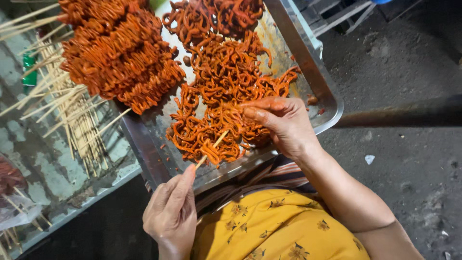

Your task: The person skewers marinated meat onto wooden sticks by hand. They pick up individual pieces from a metal tray and thread them onto a stick before placing the finished skewer to the side.

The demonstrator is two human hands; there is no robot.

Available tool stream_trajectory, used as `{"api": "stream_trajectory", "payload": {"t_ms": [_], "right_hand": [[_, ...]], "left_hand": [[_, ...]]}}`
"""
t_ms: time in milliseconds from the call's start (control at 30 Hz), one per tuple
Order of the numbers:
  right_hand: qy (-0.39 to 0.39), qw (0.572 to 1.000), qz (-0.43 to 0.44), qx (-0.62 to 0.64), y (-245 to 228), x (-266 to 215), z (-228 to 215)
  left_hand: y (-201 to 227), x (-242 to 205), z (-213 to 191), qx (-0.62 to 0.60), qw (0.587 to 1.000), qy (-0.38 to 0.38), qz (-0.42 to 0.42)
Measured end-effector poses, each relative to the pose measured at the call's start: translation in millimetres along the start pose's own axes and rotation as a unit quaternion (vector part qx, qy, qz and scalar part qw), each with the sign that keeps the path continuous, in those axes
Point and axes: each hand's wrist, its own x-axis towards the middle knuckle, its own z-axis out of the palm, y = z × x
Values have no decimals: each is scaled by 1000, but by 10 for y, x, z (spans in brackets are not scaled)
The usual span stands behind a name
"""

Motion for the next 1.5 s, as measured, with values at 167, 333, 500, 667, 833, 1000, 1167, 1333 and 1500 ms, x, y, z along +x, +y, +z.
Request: {"api": "stream_trajectory", "payload": {"t_ms": [167,333,500,667,833,1000,1167,1333,1500], "right_hand": [[2,992,57,114,40,35,-25],[23,996,39,81,99,24,-26],[13,995,55,86,69,50,-42],[1,995,73,68,38,36,-51],[-3,994,99,54,-5,55,-41],[-42,990,106,88,-214,10,136],[-206,973,30,96,-380,151,196],[-164,986,20,-39,-199,203,41],[-85,992,20,-95,-233,172,8]], "left_hand": [[43,28,37,-17,999,14,-24],[48,20,0,-13,1000,12,-19],[11,41,-19,-45,998,10,-31],[-11,61,-21,-77,996,11,-42],[25,49,-17,-68,997,11,-35],[52,59,8,-56,998,-9,-42],[54,61,-8,-66,995,-5,-70],[32,19,-32,-75,995,-15,-67],[31,20,-48,-48,996,-10,-68]]}}
